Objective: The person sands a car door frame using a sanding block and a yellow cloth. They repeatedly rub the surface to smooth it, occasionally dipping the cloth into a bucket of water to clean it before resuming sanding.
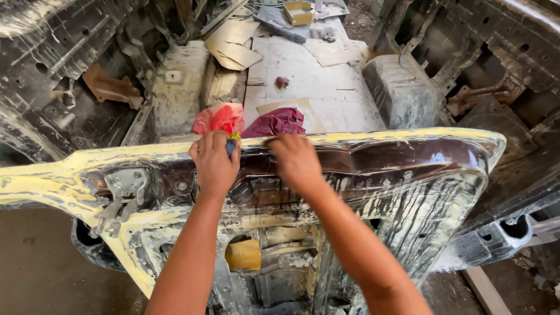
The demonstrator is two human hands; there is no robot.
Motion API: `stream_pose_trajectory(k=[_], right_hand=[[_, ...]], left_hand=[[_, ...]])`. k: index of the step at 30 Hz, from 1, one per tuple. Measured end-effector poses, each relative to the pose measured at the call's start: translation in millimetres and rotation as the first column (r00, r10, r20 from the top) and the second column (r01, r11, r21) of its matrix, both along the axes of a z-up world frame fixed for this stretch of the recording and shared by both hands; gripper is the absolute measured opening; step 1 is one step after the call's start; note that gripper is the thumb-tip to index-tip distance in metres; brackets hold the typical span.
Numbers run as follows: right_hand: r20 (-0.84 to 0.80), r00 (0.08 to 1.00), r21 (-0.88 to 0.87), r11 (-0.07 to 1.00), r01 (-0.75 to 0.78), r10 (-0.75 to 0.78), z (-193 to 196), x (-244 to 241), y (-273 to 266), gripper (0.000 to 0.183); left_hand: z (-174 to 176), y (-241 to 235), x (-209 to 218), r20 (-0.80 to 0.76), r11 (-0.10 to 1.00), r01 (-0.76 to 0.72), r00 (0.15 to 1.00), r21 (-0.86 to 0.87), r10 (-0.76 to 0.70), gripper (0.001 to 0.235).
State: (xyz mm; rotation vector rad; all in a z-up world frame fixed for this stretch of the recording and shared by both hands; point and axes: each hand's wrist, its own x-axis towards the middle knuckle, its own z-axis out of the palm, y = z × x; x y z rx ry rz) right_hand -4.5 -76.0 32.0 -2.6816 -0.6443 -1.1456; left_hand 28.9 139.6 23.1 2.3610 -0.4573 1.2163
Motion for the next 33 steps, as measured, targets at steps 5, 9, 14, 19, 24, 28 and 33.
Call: stream_pose_trajectory(k=[5,9,14,19,24,28,33], right_hand=[[-0.069,0.98,0.078,0.978,0.194,-0.189,0.3,-22.9,-78.6,0.008],[-0.004,0.992,0.028,0.991,0.127,-0.127,-1.6,-12.7,-54.8,0.012],[0.002,0.993,0.02,0.993,-0.115,0.115,20.7,-2.1,42.7,0.024],[0.069,0.993,-0.044,0.994,-0.096,0.099,3.2,-3.7,-10.4,0.03],[0.086,0.987,0.133,0.984,0.121,-0.133,20.9,-28.8,-41.6,0.018],[0.068,0.994,0.151,0.984,-0.095,0.086,-2.7,0.9,16.5,0.023],[0.02,0.988,0.068,0.986,-0.154,0.153,14.5,-13.4,39.3,0.027]], left_hand=[[2.2,-4.1,-3.6,-0.029,0.998,-0.04,0.999,0.039,0.041,0.033],[6.5,-5.6,-6.6,-0.024,0.998,-0.045,0.999,0.039,0.046,0.033],[1.4,-1.8,-5.3,-0.055,0.999,-0.033,0.998,0.022,0.034,0.034],[4.0,-4.1,-7.1,-0.027,0.999,-0.04,0.999,0.0,0.04,0.036],[5.2,-6.5,-8.4,-0.045,0.998,-0.057,0.997,0.029,0.058,0.034],[3.0,-5.6,-8.1,-0.024,0.999,-0.049,0.998,0.013,0.05,0.033],[2.0,-3.1,-10.0,-0.042,1.0,-0.017,0.999,0.004,0.017,0.038]])
